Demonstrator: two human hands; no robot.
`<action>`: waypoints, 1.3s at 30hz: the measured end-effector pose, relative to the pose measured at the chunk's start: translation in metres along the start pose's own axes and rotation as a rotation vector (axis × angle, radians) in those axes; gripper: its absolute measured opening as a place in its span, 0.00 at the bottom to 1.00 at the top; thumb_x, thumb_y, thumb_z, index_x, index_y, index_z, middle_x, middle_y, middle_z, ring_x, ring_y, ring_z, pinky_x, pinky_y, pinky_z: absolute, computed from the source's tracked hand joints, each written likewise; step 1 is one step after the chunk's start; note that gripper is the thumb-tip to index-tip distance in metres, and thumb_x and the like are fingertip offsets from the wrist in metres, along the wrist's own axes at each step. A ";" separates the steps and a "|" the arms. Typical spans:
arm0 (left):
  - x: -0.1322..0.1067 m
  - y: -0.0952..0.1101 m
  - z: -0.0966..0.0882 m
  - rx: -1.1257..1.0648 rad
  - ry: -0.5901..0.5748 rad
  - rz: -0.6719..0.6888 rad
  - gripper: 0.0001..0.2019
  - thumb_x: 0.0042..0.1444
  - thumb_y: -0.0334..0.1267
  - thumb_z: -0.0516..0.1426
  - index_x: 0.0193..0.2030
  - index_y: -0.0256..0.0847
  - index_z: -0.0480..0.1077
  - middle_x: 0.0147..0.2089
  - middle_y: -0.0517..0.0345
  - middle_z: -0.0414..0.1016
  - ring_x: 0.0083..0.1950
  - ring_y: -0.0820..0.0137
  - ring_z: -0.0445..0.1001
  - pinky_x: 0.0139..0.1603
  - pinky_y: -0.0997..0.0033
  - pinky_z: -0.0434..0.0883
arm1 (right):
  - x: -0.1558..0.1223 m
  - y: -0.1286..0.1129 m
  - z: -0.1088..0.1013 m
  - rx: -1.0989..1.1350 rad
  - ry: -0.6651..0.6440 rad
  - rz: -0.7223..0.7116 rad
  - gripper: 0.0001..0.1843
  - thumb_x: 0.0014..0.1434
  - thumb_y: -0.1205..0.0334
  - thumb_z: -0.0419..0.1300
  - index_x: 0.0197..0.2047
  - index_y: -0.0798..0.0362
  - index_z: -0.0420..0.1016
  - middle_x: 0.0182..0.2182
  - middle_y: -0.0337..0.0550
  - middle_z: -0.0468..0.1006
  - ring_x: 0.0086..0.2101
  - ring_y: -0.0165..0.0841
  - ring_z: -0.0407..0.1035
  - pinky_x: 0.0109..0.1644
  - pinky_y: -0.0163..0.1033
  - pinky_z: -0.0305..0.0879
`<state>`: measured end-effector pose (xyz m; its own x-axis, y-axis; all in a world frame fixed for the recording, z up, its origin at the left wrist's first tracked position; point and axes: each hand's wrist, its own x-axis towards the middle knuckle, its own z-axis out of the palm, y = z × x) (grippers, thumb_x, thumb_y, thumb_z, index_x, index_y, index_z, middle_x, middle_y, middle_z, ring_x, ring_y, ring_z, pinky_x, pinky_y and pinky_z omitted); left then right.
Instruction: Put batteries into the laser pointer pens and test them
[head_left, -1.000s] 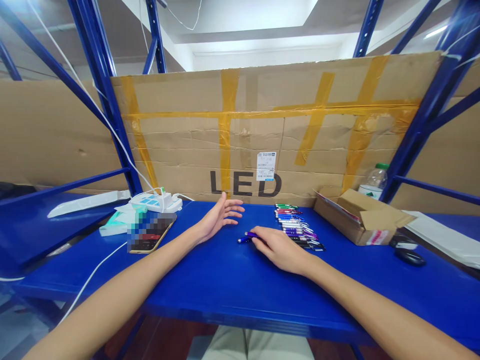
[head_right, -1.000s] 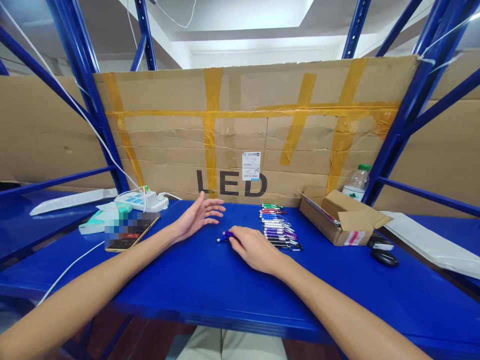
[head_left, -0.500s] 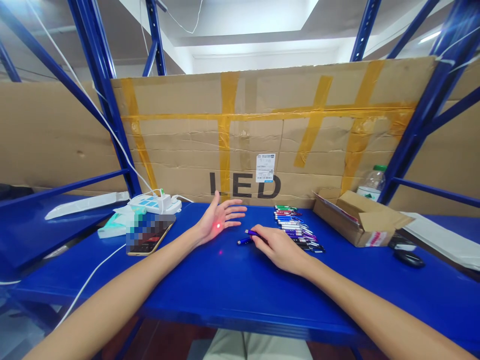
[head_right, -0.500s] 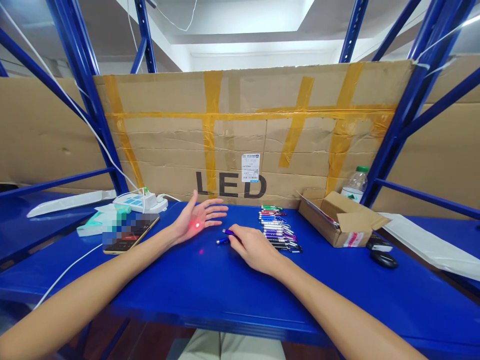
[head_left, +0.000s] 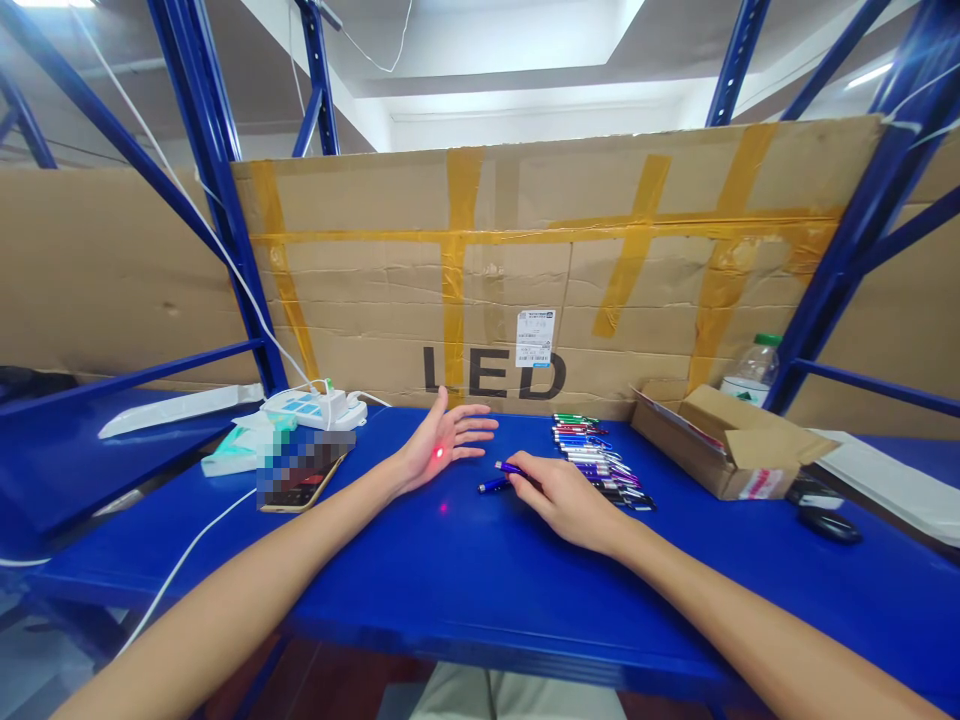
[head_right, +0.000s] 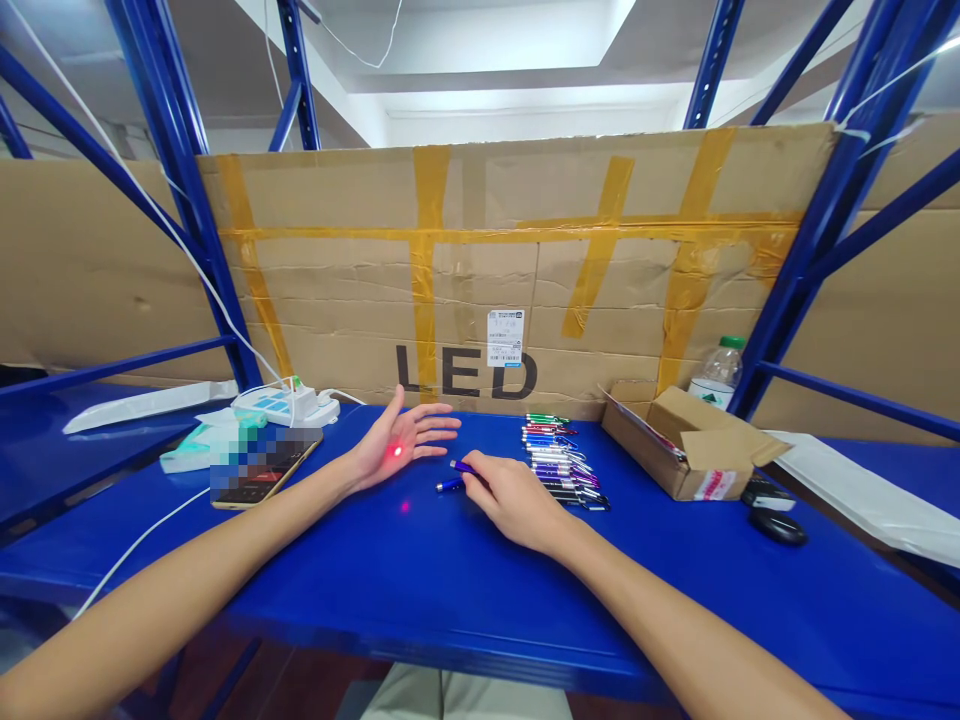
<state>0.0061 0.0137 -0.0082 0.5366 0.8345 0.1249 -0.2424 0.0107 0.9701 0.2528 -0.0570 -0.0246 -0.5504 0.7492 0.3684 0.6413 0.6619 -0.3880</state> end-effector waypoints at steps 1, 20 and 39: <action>0.000 0.000 0.000 0.001 0.002 -0.001 0.45 0.68 0.77 0.41 0.66 0.39 0.73 0.69 0.36 0.75 0.70 0.47 0.72 0.64 0.51 0.72 | 0.000 0.001 0.000 -0.006 -0.007 -0.001 0.14 0.80 0.55 0.48 0.48 0.49 0.73 0.42 0.46 0.83 0.41 0.41 0.77 0.45 0.42 0.64; -0.001 0.000 0.001 0.046 0.017 -0.015 0.45 0.67 0.77 0.41 0.66 0.39 0.72 0.69 0.36 0.74 0.71 0.46 0.70 0.66 0.50 0.70 | 0.001 -0.004 -0.005 0.021 -0.084 0.034 0.13 0.78 0.56 0.49 0.44 0.49 0.71 0.39 0.44 0.81 0.38 0.38 0.74 0.44 0.41 0.62; 0.000 0.000 0.000 0.119 0.058 -0.022 0.45 0.68 0.77 0.41 0.65 0.40 0.73 0.68 0.37 0.76 0.69 0.48 0.72 0.62 0.52 0.71 | -0.004 0.001 -0.018 -0.025 -0.215 -0.090 0.13 0.78 0.58 0.55 0.57 0.49 0.79 0.48 0.47 0.75 0.46 0.40 0.74 0.55 0.45 0.70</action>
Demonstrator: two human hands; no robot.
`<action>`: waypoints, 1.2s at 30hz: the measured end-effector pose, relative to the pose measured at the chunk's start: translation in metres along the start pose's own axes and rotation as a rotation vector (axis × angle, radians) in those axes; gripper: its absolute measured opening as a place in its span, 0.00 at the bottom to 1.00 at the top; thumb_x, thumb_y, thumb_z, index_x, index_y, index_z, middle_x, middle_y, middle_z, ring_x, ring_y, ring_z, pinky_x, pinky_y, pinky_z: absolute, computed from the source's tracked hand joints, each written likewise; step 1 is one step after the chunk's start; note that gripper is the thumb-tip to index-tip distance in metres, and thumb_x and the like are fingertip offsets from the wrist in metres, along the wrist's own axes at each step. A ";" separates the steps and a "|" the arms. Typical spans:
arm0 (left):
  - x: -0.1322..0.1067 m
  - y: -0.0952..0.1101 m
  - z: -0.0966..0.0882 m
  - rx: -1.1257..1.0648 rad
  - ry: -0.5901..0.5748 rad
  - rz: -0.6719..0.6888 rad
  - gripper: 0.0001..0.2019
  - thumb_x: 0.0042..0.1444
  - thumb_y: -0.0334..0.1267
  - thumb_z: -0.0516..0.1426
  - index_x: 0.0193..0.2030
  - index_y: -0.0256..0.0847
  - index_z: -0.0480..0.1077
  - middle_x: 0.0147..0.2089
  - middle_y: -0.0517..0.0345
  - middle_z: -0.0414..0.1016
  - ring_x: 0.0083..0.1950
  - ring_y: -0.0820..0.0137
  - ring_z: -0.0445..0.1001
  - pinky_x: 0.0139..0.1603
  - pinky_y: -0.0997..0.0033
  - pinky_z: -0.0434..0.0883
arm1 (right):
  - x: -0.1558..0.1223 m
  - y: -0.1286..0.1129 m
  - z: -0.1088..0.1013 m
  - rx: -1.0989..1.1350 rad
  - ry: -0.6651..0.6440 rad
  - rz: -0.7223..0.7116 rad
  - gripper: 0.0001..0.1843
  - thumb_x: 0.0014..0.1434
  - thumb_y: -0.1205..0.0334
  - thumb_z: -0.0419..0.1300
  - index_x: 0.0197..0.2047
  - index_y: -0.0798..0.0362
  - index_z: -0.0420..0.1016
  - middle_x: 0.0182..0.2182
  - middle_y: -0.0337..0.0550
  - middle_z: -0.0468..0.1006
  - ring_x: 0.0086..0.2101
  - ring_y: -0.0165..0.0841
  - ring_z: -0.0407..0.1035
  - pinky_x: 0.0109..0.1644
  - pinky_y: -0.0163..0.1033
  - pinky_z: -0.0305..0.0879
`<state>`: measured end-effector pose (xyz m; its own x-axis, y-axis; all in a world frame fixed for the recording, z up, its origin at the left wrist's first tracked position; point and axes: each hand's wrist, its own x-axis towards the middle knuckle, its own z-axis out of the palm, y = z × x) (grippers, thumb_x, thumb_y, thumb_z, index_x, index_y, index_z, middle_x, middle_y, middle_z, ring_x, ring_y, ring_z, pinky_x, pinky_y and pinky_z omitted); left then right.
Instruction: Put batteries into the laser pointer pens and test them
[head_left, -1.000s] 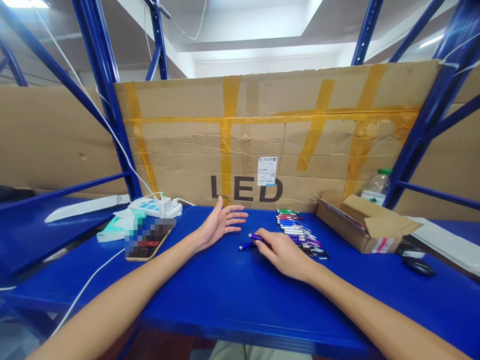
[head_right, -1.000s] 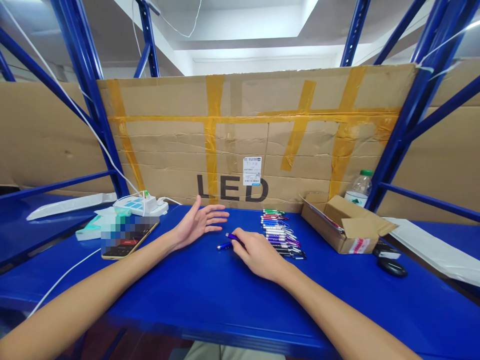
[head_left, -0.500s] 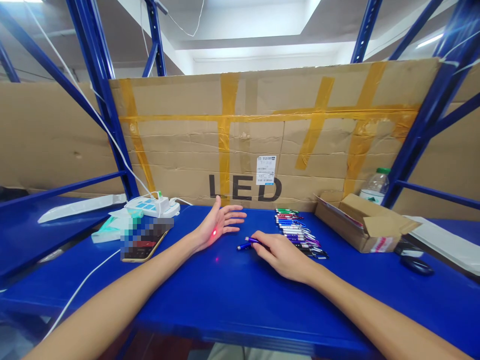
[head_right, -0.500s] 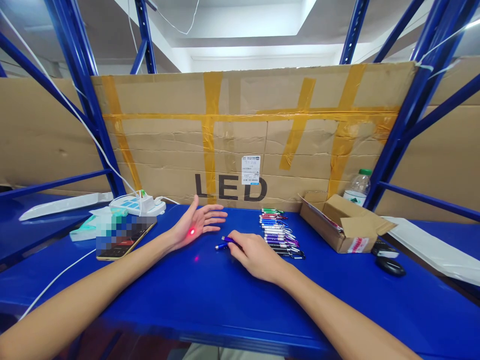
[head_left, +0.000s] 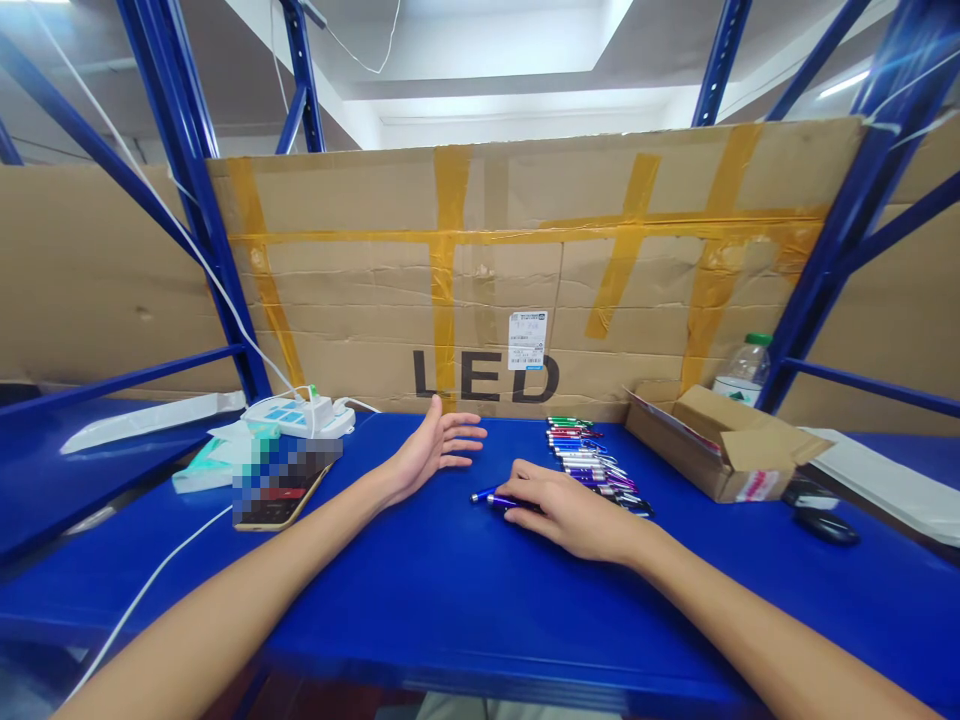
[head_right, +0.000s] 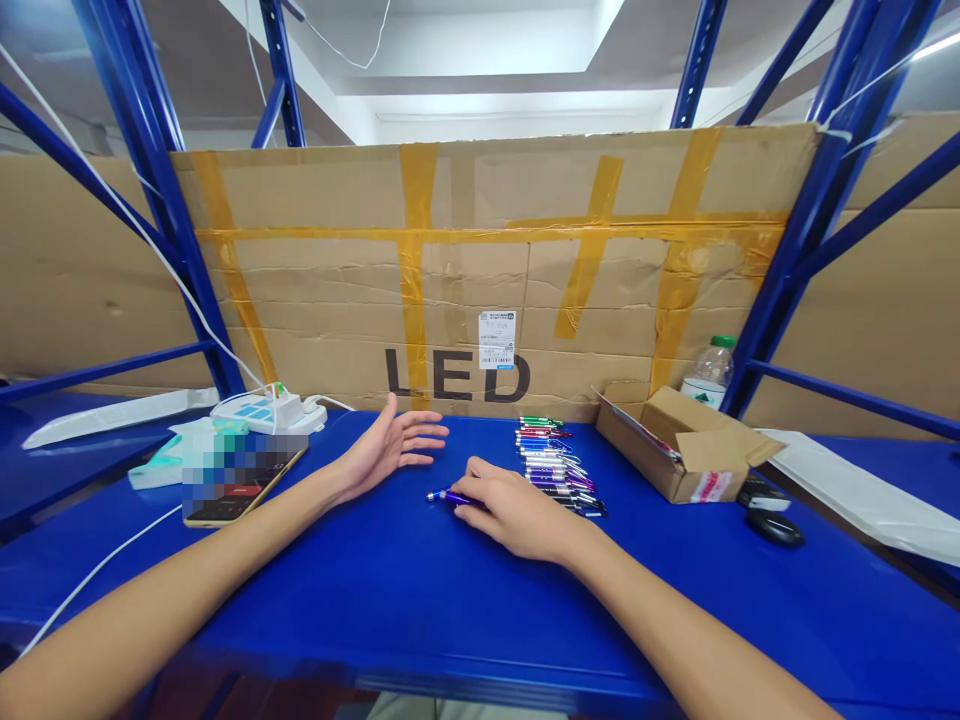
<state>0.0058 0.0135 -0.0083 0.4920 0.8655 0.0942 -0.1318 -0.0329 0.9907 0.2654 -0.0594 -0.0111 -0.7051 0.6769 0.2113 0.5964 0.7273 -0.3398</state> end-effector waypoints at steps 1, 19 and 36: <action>0.000 0.000 0.000 0.007 -0.001 -0.005 0.45 0.68 0.77 0.41 0.65 0.40 0.73 0.68 0.37 0.75 0.68 0.48 0.73 0.62 0.52 0.71 | 0.000 0.000 -0.001 0.005 -0.007 -0.010 0.13 0.77 0.58 0.56 0.58 0.49 0.78 0.48 0.47 0.76 0.48 0.40 0.74 0.56 0.45 0.70; 0.003 -0.003 -0.002 0.028 0.003 0.010 0.43 0.67 0.77 0.44 0.63 0.39 0.75 0.66 0.37 0.77 0.66 0.48 0.74 0.60 0.53 0.72 | 0.007 0.003 0.011 -0.075 0.069 -0.022 0.21 0.80 0.59 0.48 0.65 0.45 0.77 0.56 0.51 0.78 0.53 0.45 0.68 0.59 0.52 0.66; 0.004 -0.005 -0.002 -0.003 0.004 0.017 0.43 0.68 0.77 0.42 0.62 0.40 0.75 0.66 0.38 0.77 0.66 0.49 0.75 0.60 0.53 0.73 | 0.006 0.009 0.015 0.029 0.215 0.053 0.09 0.79 0.55 0.51 0.52 0.47 0.69 0.49 0.48 0.79 0.48 0.42 0.72 0.55 0.49 0.69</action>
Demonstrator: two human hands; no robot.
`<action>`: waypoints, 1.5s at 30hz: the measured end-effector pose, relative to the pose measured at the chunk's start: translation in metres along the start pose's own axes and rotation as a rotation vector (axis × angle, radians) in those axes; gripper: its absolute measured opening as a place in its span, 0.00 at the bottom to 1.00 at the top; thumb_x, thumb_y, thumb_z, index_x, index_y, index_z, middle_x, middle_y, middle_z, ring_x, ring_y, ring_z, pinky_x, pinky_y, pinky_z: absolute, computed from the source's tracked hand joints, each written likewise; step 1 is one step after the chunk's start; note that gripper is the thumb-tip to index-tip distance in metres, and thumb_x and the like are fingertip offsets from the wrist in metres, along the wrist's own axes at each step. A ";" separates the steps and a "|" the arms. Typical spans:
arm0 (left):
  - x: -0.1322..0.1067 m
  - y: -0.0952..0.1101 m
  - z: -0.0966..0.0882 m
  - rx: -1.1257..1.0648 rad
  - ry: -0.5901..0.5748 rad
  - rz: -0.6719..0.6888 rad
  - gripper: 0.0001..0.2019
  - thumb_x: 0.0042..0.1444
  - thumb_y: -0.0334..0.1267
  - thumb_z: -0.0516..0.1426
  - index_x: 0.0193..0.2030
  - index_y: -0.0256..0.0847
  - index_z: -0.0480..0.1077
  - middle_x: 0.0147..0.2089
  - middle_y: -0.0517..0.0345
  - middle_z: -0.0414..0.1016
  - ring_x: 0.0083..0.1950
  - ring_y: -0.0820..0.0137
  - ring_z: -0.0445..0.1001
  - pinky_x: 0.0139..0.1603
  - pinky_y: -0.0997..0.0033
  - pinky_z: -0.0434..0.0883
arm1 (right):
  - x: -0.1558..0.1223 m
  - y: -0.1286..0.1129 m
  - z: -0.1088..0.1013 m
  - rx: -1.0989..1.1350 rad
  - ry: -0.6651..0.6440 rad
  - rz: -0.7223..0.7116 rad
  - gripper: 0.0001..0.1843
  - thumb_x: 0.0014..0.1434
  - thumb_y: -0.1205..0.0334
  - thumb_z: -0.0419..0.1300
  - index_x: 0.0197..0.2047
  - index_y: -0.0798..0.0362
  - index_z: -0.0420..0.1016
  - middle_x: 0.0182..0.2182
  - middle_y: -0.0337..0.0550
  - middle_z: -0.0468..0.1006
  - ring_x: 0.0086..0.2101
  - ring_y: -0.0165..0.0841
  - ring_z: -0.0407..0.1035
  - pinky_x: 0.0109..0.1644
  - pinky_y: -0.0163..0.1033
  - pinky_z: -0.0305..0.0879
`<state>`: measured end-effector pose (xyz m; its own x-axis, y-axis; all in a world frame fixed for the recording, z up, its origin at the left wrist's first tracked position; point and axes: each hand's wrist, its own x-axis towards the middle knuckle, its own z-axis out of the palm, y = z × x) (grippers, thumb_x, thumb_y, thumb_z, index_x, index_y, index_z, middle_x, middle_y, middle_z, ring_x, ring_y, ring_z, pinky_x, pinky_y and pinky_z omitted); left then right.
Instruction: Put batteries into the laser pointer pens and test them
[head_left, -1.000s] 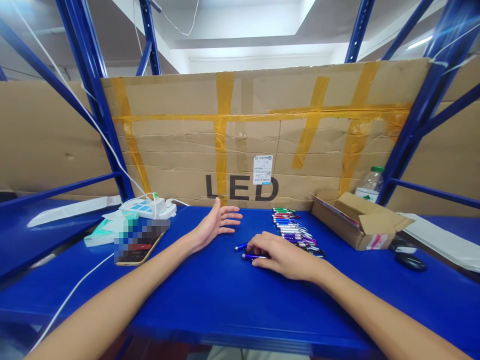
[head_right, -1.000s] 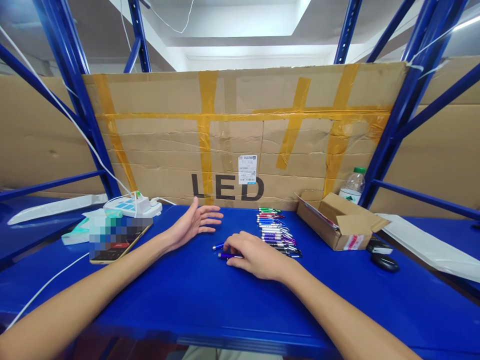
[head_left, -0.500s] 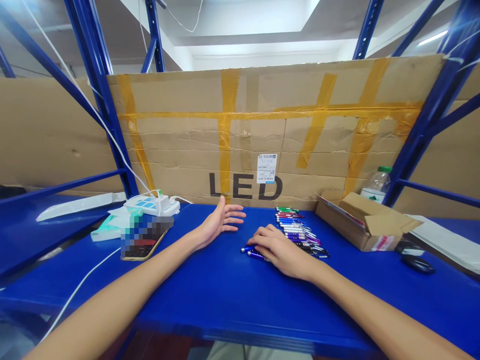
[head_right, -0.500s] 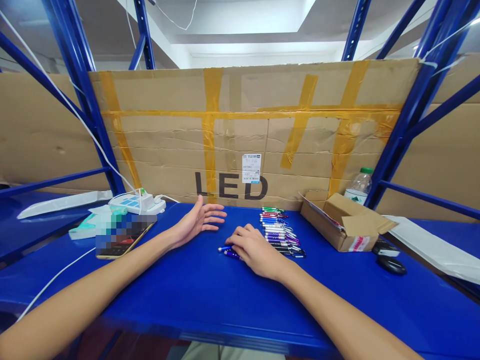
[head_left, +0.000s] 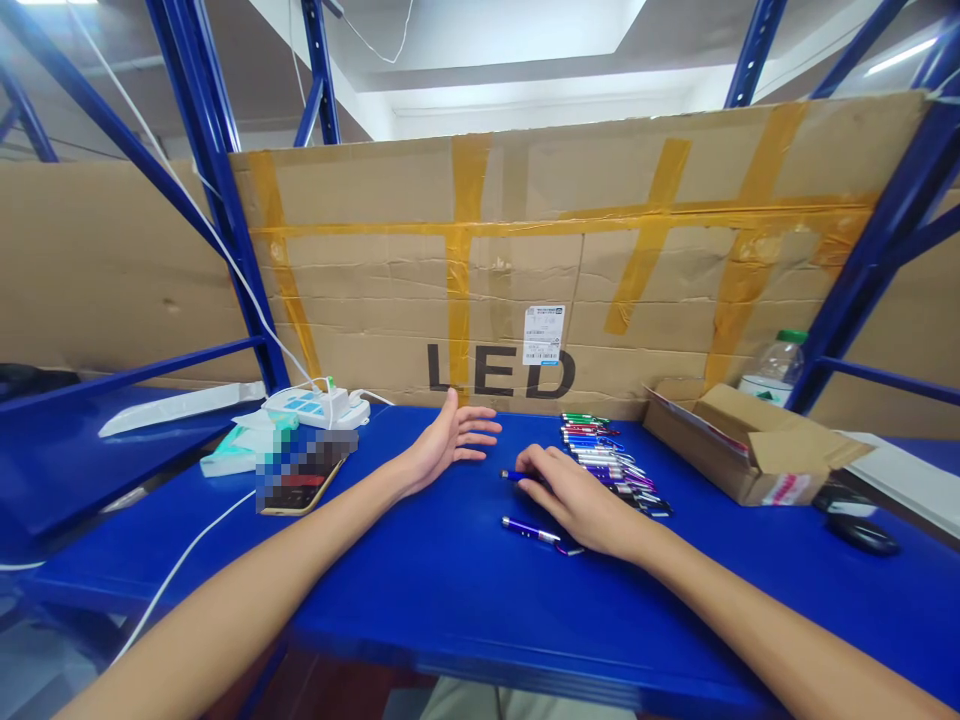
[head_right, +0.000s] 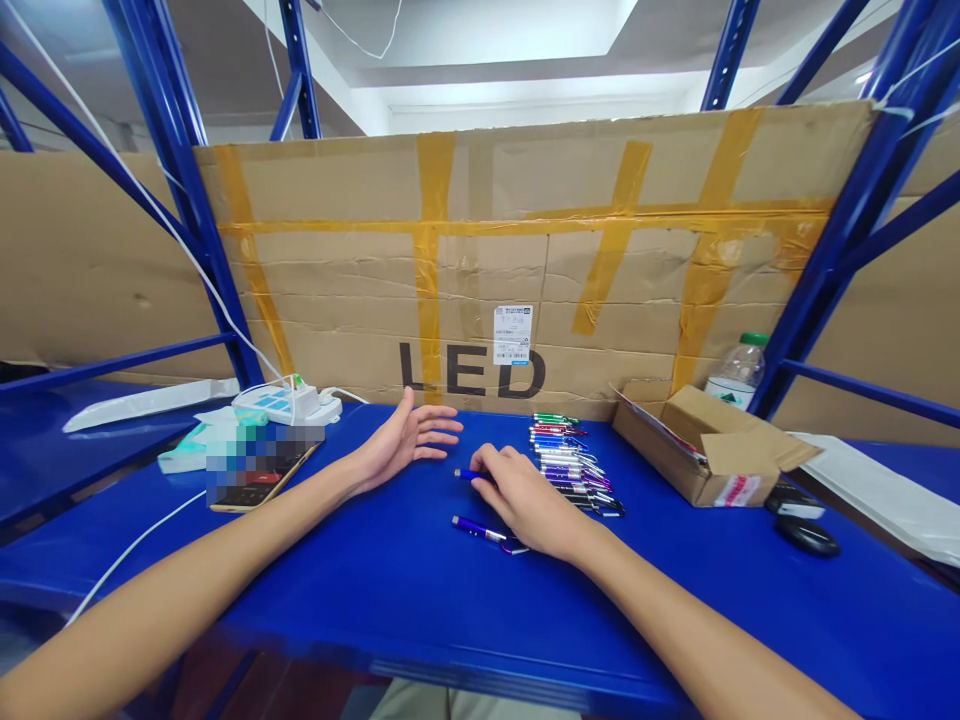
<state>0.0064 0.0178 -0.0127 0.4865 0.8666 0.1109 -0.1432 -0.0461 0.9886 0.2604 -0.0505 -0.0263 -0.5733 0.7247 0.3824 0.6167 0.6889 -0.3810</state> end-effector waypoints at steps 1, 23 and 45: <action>0.000 0.001 0.000 -0.011 0.002 0.003 0.44 0.68 0.77 0.41 0.62 0.40 0.75 0.66 0.38 0.77 0.66 0.48 0.75 0.60 0.53 0.73 | 0.000 0.000 0.000 0.019 0.018 0.023 0.09 0.80 0.56 0.50 0.53 0.47 0.68 0.50 0.49 0.79 0.49 0.42 0.73 0.56 0.49 0.70; -0.003 0.010 0.001 -0.089 -0.013 -0.024 0.48 0.67 0.78 0.36 0.63 0.37 0.74 0.63 0.35 0.78 0.63 0.50 0.77 0.57 0.56 0.75 | 0.003 -0.013 -0.006 -0.043 -0.073 0.082 0.16 0.79 0.54 0.46 0.38 0.48 0.63 0.31 0.40 0.75 0.30 0.36 0.68 0.37 0.41 0.58; -0.003 0.007 0.000 -0.044 -0.064 -0.010 0.48 0.67 0.79 0.37 0.62 0.39 0.74 0.63 0.36 0.79 0.61 0.51 0.78 0.56 0.57 0.74 | 0.001 -0.006 -0.005 -0.044 -0.122 0.073 0.18 0.80 0.49 0.44 0.43 0.48 0.67 0.35 0.43 0.78 0.35 0.40 0.71 0.42 0.42 0.59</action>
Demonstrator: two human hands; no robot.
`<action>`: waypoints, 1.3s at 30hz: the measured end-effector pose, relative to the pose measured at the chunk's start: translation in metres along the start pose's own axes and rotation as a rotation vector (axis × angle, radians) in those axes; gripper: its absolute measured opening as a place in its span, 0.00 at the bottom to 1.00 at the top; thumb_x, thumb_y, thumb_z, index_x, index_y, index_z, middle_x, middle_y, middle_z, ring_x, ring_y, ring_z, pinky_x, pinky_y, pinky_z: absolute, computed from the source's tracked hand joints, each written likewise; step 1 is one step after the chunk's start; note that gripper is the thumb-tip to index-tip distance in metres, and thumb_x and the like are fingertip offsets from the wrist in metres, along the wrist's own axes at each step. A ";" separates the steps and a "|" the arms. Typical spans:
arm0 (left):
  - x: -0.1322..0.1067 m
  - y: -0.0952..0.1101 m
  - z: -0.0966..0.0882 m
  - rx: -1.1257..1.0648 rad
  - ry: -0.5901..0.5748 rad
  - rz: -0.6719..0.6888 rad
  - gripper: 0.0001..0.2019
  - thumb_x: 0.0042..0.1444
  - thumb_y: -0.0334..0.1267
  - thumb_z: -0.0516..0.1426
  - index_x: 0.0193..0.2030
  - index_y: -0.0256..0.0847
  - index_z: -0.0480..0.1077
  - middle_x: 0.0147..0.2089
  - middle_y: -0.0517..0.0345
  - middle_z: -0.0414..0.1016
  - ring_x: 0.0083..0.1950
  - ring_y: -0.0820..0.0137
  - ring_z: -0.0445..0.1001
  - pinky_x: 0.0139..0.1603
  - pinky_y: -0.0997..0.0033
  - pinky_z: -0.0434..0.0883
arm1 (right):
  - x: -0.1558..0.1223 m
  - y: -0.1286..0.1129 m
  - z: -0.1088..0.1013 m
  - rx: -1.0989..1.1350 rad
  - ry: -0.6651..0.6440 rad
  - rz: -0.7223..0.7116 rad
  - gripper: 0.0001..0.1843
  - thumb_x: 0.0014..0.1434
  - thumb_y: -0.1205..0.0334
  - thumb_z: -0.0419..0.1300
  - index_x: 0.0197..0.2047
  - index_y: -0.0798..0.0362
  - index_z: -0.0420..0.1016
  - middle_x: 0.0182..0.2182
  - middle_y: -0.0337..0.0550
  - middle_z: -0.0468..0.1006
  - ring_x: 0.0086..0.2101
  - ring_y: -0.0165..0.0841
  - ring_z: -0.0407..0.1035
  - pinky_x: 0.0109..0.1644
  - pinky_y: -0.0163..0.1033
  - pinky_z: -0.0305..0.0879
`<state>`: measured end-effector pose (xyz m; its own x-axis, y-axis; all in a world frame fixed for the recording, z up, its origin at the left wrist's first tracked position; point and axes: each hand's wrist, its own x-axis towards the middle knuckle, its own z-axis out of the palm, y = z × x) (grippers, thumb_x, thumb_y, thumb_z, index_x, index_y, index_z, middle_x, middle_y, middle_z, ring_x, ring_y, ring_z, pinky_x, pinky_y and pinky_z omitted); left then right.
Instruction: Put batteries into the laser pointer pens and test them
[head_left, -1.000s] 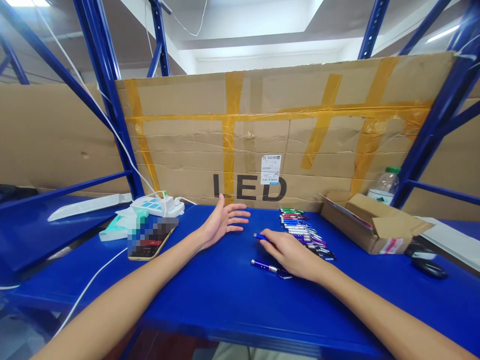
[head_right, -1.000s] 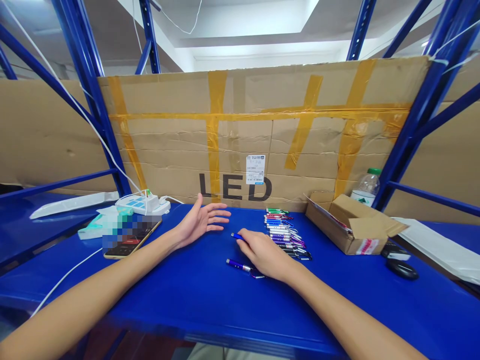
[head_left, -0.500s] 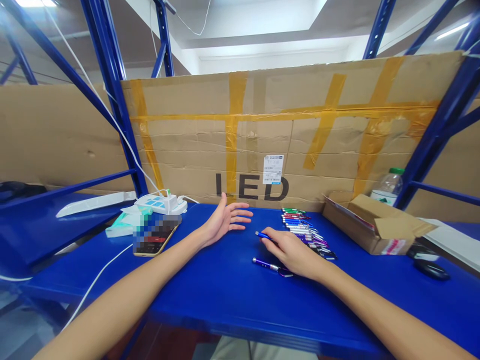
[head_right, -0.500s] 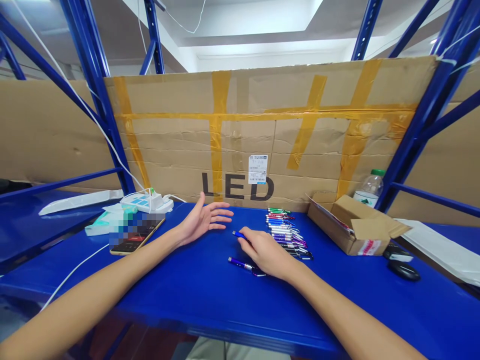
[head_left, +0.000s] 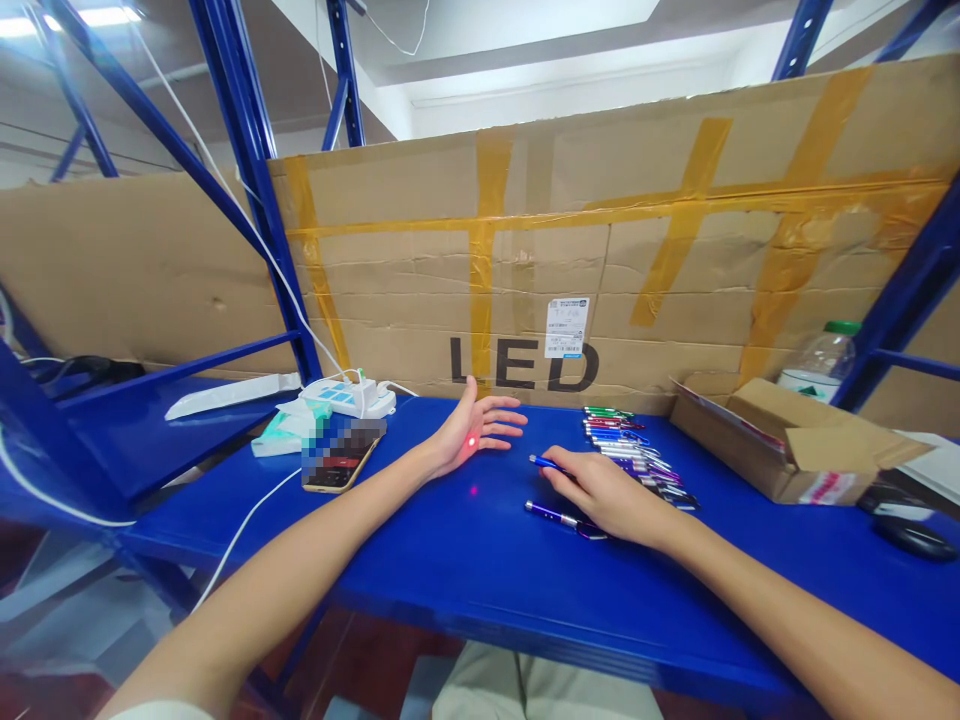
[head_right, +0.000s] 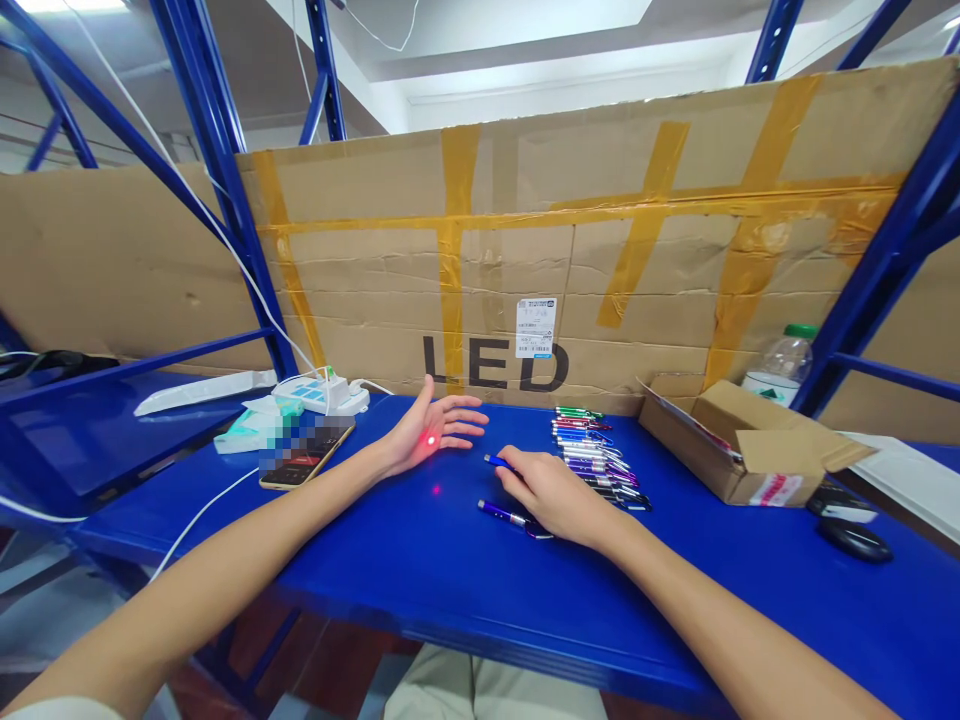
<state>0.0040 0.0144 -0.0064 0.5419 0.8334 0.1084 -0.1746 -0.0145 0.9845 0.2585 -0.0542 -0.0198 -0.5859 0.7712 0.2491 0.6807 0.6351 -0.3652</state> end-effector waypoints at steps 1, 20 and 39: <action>0.000 0.000 0.000 0.005 0.000 0.000 0.48 0.67 0.79 0.37 0.62 0.38 0.74 0.63 0.36 0.79 0.61 0.51 0.78 0.56 0.57 0.74 | 0.000 0.000 0.000 0.000 -0.002 0.004 0.18 0.80 0.49 0.44 0.43 0.48 0.67 0.36 0.43 0.78 0.35 0.40 0.72 0.43 0.42 0.59; 0.002 -0.004 -0.001 0.112 0.012 -0.017 0.47 0.66 0.79 0.39 0.61 0.38 0.75 0.61 0.36 0.80 0.57 0.53 0.79 0.55 0.56 0.74 | -0.002 -0.006 -0.005 -0.038 -0.092 0.018 0.21 0.82 0.47 0.40 0.44 0.47 0.66 0.36 0.44 0.78 0.38 0.42 0.74 0.44 0.43 0.61; 0.000 0.001 -0.004 -0.017 -0.010 -0.005 0.46 0.69 0.76 0.38 0.63 0.38 0.74 0.63 0.35 0.79 0.60 0.51 0.79 0.55 0.56 0.76 | -0.002 -0.002 -0.005 -0.044 -0.054 -0.040 0.21 0.82 0.47 0.41 0.49 0.47 0.71 0.40 0.47 0.81 0.41 0.43 0.76 0.47 0.45 0.64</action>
<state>0.0007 0.0164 -0.0060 0.5513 0.8276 0.1051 -0.1857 -0.0010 0.9826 0.2602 -0.0570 -0.0151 -0.6350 0.7423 0.2137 0.6742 0.6677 -0.3156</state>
